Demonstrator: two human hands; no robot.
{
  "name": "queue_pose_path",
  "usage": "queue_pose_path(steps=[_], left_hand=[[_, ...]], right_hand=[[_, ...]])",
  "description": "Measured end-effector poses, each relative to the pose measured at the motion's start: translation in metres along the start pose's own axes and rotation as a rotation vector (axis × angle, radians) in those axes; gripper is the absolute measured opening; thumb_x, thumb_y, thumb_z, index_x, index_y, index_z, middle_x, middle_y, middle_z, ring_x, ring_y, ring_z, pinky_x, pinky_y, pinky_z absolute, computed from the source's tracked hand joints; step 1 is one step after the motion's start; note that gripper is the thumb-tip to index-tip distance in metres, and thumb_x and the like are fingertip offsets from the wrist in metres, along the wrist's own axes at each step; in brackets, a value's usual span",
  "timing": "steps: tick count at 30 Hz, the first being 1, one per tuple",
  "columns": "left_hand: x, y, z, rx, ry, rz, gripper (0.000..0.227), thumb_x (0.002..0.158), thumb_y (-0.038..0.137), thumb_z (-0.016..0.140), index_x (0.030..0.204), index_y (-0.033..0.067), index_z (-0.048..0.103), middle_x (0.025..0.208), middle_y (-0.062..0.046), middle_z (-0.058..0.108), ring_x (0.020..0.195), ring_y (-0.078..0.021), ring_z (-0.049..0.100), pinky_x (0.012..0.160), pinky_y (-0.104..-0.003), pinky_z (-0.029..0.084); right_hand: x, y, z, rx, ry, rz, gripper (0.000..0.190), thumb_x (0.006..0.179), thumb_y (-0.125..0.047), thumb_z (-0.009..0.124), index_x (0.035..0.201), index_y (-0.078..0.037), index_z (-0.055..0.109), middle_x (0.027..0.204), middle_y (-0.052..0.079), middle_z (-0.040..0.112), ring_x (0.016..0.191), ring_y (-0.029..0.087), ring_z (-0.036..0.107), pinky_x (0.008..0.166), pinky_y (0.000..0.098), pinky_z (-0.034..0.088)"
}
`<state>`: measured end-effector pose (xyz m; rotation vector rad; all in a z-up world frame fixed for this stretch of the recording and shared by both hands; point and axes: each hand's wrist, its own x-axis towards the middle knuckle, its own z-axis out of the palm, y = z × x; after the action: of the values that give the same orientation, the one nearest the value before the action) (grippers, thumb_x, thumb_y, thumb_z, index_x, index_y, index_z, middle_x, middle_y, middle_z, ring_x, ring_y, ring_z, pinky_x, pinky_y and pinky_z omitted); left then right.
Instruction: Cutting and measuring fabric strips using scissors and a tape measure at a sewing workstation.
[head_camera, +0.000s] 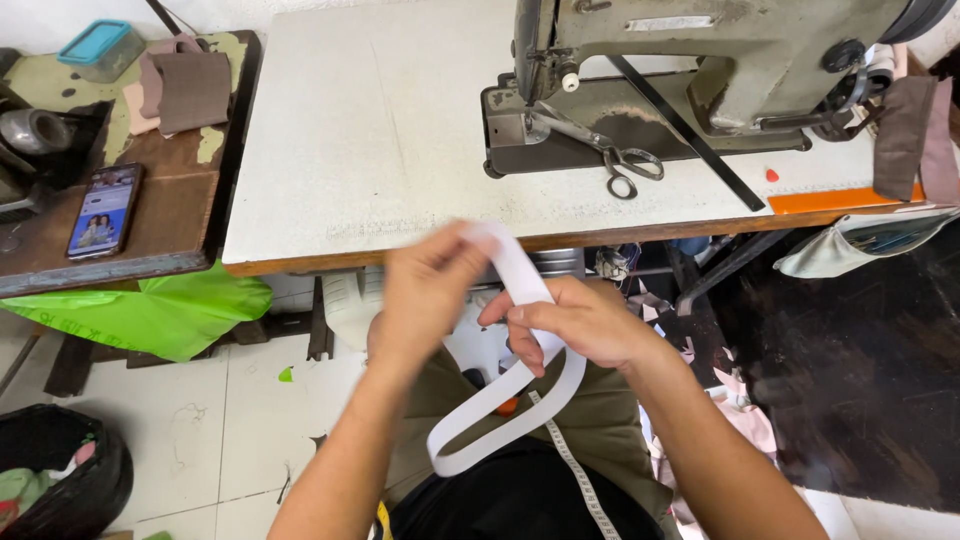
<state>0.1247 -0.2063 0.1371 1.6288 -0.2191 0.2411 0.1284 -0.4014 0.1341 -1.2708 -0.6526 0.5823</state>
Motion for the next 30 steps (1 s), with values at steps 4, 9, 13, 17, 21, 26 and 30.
queue_pose_path(steps=[4, 9, 13, 17, 21, 26, 30], left_hand=[[0.019, 0.008, -0.087, 0.196, 0.526, -0.007, 0.003, 0.095, 0.019, 0.078, 0.098, 0.0175, 0.078, 0.082, 0.002, 0.074, 0.079, -0.0065, 0.067, 0.078, -0.027, 0.059], [0.0, -0.053, -0.237, -0.046, 0.809, 0.106, 0.036, 0.101, 0.002, 0.079, 0.074, 0.0132, 0.058, 0.072, 0.005, 0.051, 0.074, -0.0067, 0.06, 0.071, -0.026, 0.063], [-0.045, -0.059, -0.252, -0.012, 0.898, -0.135, 0.001, 0.104, 0.014, 0.071, 0.105, 0.0137, 0.072, 0.097, 0.005, 0.077, 0.091, -0.0078, 0.081, 0.089, -0.024, 0.077], [-0.077, -0.066, -0.255, -0.084, 1.049, -0.136, 0.014, 0.101, 0.01, 0.071, 0.089, 0.0119, 0.066, 0.099, -0.002, 0.083, 0.093, -0.0137, 0.088, 0.087, -0.03, 0.085], [-0.098, -0.105, -0.26, -0.16, 1.13, -0.212, 0.007, 0.093, 0.008, 0.073, 0.099, 0.01, 0.077, 0.098, -0.004, 0.085, 0.086, -0.0149, 0.087, 0.08, -0.03, 0.081], [-0.127, -0.153, -0.262, -0.363, 0.993, 0.01, 0.012, 0.094, 0.01, 0.072, 0.083, 0.0091, 0.068, 0.075, -0.005, 0.06, 0.077, -0.0163, 0.064, 0.079, -0.051, 0.071], [-0.116, -0.13, -0.221, -0.533, 0.943, 0.015, 0.012, 0.093, 0.01, 0.072, 0.085, 0.0035, 0.068, 0.078, -0.015, 0.074, 0.074, -0.0267, 0.075, 0.077, -0.056, 0.07]], right_hand=[[-0.021, 0.032, -0.036, -0.205, -0.051, 0.171, 0.029, 0.102, -0.003, 0.045, 0.12, 0.003, 0.066, 0.065, 0.006, 0.061, 0.052, 0.015, 0.06, 0.056, 0.0276, 0.054], [-0.057, 0.04, -0.074, -0.191, -0.074, 0.376, 0.037, 0.101, -0.004, 0.044, 0.128, 0.005, 0.069, 0.079, 0.012, 0.07, 0.059, 0.017, 0.063, 0.059, 0.0256, 0.051], [-0.063, 0.035, -0.077, -0.243, -0.046, 0.424, 0.032, 0.099, -0.016, 0.055, 0.113, 0.002, 0.077, 0.112, 0.014, 0.082, 0.083, 0.02, 0.08, 0.068, 0.0273, 0.061], [-0.057, 0.037, -0.073, -0.303, 0.183, 0.318, 0.026, 0.095, -0.017, 0.065, 0.105, 0.002, 0.081, 0.093, 0.017, 0.084, 0.079, 0.019, 0.079, 0.071, 0.0267, 0.065], [-0.059, 0.04, -0.069, -0.272, 0.366, 0.306, 0.02, 0.094, -0.01, 0.068, 0.101, 0.005, 0.078, 0.087, 0.021, 0.082, 0.078, 0.024, 0.081, 0.066, 0.0281, 0.064], [-0.08, 0.069, -0.079, -0.459, 0.806, 0.326, 0.027, 0.099, -0.009, 0.066, 0.123, 0.002, 0.071, 0.096, 0.018, 0.073, 0.081, 0.022, 0.069, 0.076, 0.0304, 0.055], [-0.118, 0.123, -0.133, -0.335, 0.736, 0.19, 0.029, 0.116, -0.006, 0.055, 0.132, 0.017, 0.056, 0.104, 0.038, 0.064, 0.089, 0.041, 0.067, 0.082, 0.0359, 0.051]])
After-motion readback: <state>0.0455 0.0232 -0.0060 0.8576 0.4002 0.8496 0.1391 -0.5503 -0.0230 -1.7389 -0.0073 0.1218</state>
